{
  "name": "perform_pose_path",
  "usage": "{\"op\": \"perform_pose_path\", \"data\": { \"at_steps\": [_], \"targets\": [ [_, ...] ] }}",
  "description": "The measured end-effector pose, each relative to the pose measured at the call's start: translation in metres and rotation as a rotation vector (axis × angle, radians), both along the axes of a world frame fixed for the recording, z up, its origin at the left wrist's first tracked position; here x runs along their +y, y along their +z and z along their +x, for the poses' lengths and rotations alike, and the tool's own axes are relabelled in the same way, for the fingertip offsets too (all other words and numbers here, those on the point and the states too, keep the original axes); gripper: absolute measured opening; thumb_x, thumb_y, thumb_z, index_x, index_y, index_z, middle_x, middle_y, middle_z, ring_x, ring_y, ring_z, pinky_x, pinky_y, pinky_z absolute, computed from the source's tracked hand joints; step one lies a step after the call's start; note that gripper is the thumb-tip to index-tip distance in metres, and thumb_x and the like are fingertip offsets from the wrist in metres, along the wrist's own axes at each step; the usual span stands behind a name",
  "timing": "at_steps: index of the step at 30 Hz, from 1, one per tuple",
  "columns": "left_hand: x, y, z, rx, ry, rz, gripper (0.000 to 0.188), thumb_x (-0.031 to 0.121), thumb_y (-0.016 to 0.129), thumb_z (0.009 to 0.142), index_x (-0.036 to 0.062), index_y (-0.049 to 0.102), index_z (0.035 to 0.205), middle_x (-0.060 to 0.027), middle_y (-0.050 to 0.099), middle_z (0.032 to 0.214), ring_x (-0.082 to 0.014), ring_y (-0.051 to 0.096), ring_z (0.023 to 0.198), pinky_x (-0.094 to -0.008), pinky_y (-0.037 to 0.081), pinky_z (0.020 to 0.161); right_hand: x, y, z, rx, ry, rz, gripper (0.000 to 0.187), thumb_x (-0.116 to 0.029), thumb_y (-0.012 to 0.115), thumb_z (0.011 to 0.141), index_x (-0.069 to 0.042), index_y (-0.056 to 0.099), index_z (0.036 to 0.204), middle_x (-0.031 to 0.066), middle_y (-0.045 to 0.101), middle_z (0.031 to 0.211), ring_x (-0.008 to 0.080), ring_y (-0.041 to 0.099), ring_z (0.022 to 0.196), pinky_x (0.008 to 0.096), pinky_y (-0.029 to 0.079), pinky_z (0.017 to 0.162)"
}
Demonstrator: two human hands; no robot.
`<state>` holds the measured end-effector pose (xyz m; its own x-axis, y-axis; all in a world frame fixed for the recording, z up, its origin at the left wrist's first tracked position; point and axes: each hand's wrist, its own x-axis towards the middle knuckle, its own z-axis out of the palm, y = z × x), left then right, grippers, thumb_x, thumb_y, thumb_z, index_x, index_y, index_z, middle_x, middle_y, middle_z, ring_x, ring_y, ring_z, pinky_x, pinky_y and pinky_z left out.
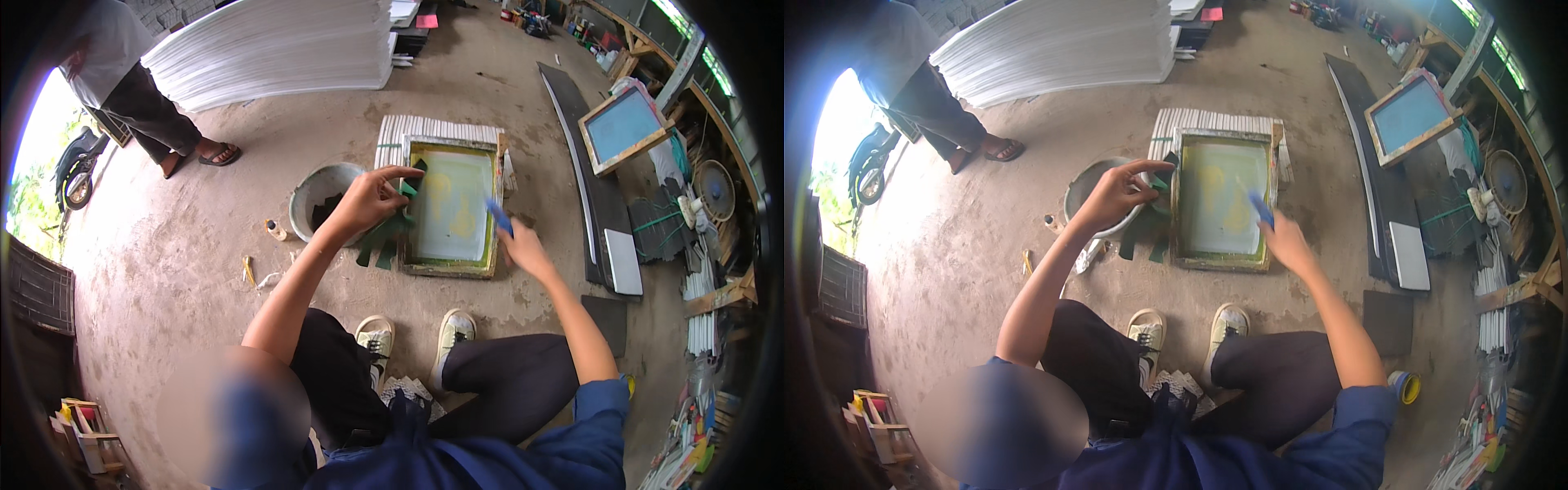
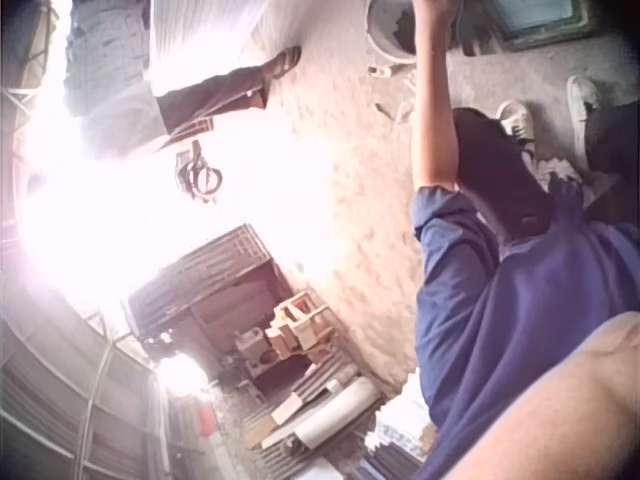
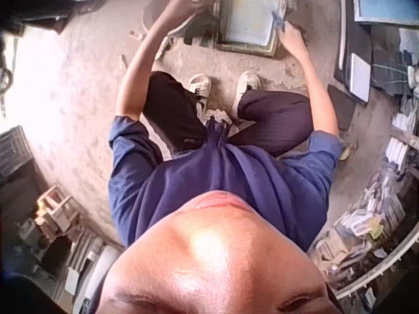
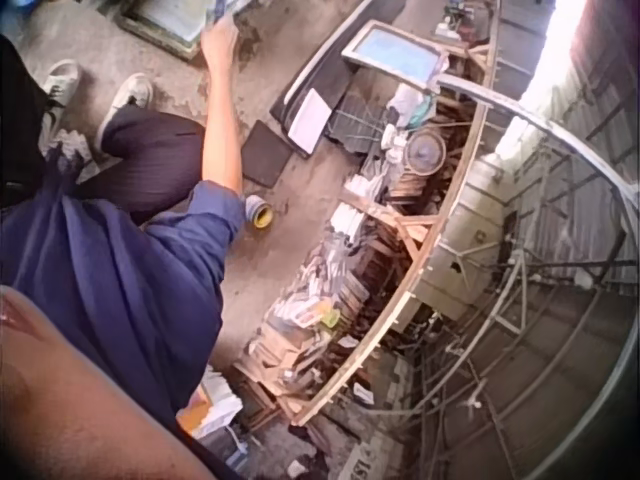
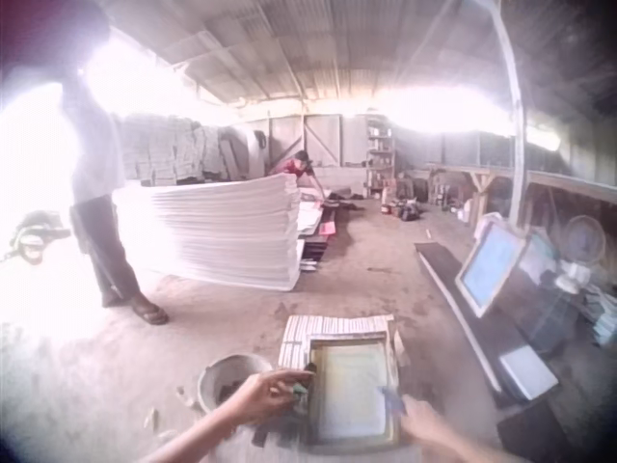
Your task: The person cleans a screen printing frame by removing tape, wiping the mesh with a cloth, and applying a liquid from a bottle. They use a scraper and sponge to clean the frame surface thoroughly.
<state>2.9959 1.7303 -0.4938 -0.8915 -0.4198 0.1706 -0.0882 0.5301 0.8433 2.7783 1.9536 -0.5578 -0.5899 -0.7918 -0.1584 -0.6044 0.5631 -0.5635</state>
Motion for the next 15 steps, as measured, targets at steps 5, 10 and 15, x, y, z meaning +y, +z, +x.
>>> {"op": "perform_pose_path", "data": {
  "at_steps": [5,10,15],
  "targets": [
    [0.014,-0.028,-0.017,-0.029,-0.216,0.121,0.047,-0.004,0.062,0.074,0.0114,0.06,0.118,-0.0009,0.063,0.078,-0.0042,0.052,0.064,-0.0233,0.046,0.068,-0.051,0.011,0.026,-0.54,0.138,-0.591,0.024,-0.016,0.069,0.08,-0.005,0.051,0.091,0.0083,0.058,0.103,0.0136,0.056,0.092,0.0272,0.044,0.079],
    [0.013,-0.049,-0.021,-0.02,-0.25,0.109,0.048,-0.005,0.062,0.073,0.0105,0.06,0.118,-0.0036,0.064,0.094,-0.0039,0.054,0.067,-0.0234,0.046,0.065,-0.065,-0.004,0.024,-0.439,0.126,-0.483,0.024,-0.011,0.073,0.075,-0.004,0.053,0.087,0.0028,0.057,0.087,0.0097,0.053,0.079,0.0243,0.044,0.075],
    [0.01,-0.064,-0.021,-0.049,-0.151,0.021,0.051,-0.003,0.064,0.072,0.0101,0.053,0.12,-0.01,0.05,0.117,-0.0094,0.061,0.073,-0.0251,0.05,0.07,-0.059,-0.041,0.012,-0.197,0.052,-0.333,0.022,-0.008,0.072,0.071,-0.003,0.057,0.085,0.0086,0.061,0.075,0.0193,0.059,0.069,0.0308,0.047,0.067]
  ]
}}
